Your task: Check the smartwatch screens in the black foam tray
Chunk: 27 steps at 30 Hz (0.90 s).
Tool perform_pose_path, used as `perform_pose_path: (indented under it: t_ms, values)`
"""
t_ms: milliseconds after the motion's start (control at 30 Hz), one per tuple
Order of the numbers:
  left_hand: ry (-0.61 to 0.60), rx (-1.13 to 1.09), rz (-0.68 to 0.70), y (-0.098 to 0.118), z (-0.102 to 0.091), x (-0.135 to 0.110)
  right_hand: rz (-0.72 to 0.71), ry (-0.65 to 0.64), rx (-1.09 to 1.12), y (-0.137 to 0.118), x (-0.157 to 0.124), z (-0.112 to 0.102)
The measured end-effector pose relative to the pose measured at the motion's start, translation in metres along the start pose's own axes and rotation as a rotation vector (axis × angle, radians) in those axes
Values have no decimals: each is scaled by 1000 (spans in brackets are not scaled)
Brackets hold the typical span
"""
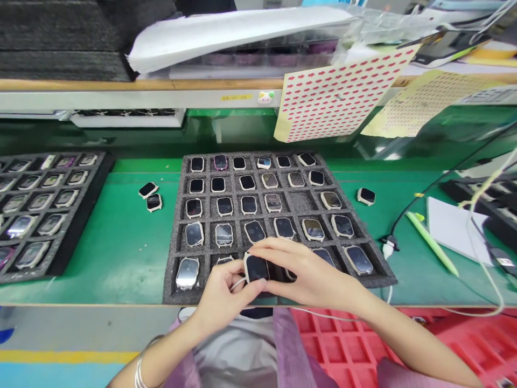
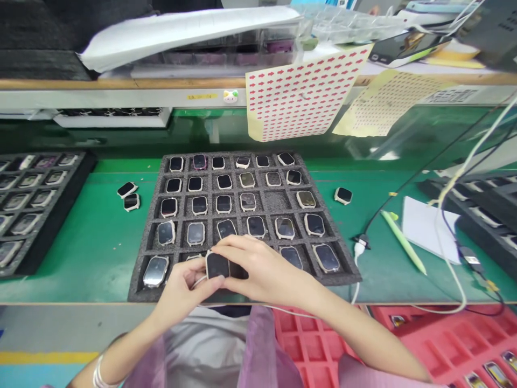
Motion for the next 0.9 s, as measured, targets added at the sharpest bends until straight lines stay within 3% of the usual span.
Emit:
perform_pose_path:
  t_ms: [133, 300, 900]
  values:
    - [-33, -113, 57, 9, 0, -1, -22, 76, -91, -3, -1, 5]
    - [-35, -146, 34, 9, -3, -2, -65, 179, -39, -5, -1, 4]
    - [-86, -130, 51, 6, -2, -3, -87, 213, -2, -5, -4, 6]
Point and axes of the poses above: each hand's wrist, its own x-axis towards the middle knuckle, its own z-axis out of the palm, y = z × x, the point moved 8 cm from there along x, towards the middle knuckle, and after that the axes turned 2 degrees about -x, right-handed, at the moved point
